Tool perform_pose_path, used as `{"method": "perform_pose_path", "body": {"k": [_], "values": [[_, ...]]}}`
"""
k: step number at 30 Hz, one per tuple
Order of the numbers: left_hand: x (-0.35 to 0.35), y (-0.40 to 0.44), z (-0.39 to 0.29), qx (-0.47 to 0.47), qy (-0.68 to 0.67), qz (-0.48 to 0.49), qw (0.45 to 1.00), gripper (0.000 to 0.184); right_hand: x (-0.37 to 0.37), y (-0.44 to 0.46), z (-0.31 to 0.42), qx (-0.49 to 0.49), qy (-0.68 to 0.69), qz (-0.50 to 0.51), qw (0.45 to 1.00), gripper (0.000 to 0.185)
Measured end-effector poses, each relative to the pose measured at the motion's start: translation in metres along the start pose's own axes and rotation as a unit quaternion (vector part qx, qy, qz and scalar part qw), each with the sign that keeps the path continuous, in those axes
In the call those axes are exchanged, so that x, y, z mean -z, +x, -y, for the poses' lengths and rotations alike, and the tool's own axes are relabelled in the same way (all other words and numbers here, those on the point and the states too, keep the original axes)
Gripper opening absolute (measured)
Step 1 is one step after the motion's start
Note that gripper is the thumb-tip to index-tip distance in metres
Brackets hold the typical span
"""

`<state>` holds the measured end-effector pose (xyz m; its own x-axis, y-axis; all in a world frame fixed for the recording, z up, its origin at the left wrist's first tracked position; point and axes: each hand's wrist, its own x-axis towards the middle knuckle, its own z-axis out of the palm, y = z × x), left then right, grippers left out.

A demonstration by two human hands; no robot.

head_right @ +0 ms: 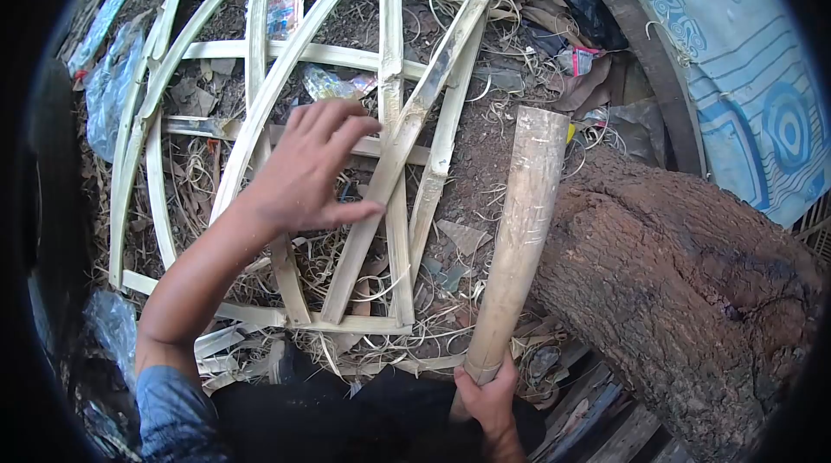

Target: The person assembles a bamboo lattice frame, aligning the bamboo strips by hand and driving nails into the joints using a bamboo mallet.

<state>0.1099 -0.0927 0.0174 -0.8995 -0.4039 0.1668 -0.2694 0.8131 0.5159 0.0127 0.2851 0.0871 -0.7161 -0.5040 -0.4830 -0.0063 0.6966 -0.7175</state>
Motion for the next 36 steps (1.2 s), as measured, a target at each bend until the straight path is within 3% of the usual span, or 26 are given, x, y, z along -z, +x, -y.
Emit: {"method": "perform_pose_path", "body": {"k": [1, 2, 8, 14, 15, 17, 23, 24, 27, 29, 31, 36], "values": [[-0.007, -0.002, -0.009, -0.034, 0.018, -0.028, 0.999, 0.091, -0.002, 0.001, 0.004, -0.013, -0.007, 0.015, 1.000, 0.043], [-0.011, -0.002, -0.013, -0.049, 0.020, 0.034, 0.998, 0.108, -0.003, 0.002, 0.008, -0.021, -0.010, 0.023, 0.999, 0.043], [-0.030, -0.001, -0.005, -0.025, 0.009, 0.098, 0.995, 0.111, 0.003, -0.003, 0.001, 0.075, -0.083, 0.010, 0.994, 0.045], [-0.029, 0.000, -0.005, -0.010, 0.019, 0.102, 0.995, 0.113, 0.005, 0.009, 0.023, 0.006, -0.204, 0.046, 0.978, 0.047], [-0.028, -0.001, -0.002, -0.010, 0.025, 0.098, 0.995, 0.113, 0.004, 0.006, 0.021, 0.007, -0.205, 0.049, 0.978, 0.047], [-0.029, -0.004, 0.002, -0.008, 0.015, 0.098, 0.995, 0.113, 0.002, -0.004, 0.016, 0.026, -0.071, 0.007, 0.997, 0.046], [-0.040, -0.004, 0.011, -0.027, 0.026, 0.083, 0.996, 0.113, 0.005, 0.009, 0.025, -0.001, -0.154, 0.016, 0.988, 0.043], [-0.041, -0.004, 0.011, -0.025, 0.040, 0.092, 0.995, 0.112, 0.007, 0.007, 0.030, 0.028, -0.131, -0.014, 0.991, 0.041], [-0.042, -0.005, 0.012, -0.029, 0.034, 0.087, 0.995, 0.111, 0.020, -0.005, 0.014, 0.089, -0.031, 0.021, 0.995, 0.040], [-0.040, -0.006, 0.010, -0.033, 0.040, 0.088, 0.995, 0.109, 0.010, -0.003, 0.015, 0.085, -0.034, -0.011, 0.996, 0.039], [-0.040, -0.007, 0.012, -0.036, 0.006, 0.091, 0.995, 0.107, 0.007, 0.008, 0.017, 0.019, -0.205, 0.055, 0.977, 0.041], [-0.038, -0.010, 0.012, -0.033, -0.029, 0.112, 0.993, 0.104, 0.001, -0.008, 0.019, 0.050, -0.129, 0.009, 0.990, 0.044]]}}
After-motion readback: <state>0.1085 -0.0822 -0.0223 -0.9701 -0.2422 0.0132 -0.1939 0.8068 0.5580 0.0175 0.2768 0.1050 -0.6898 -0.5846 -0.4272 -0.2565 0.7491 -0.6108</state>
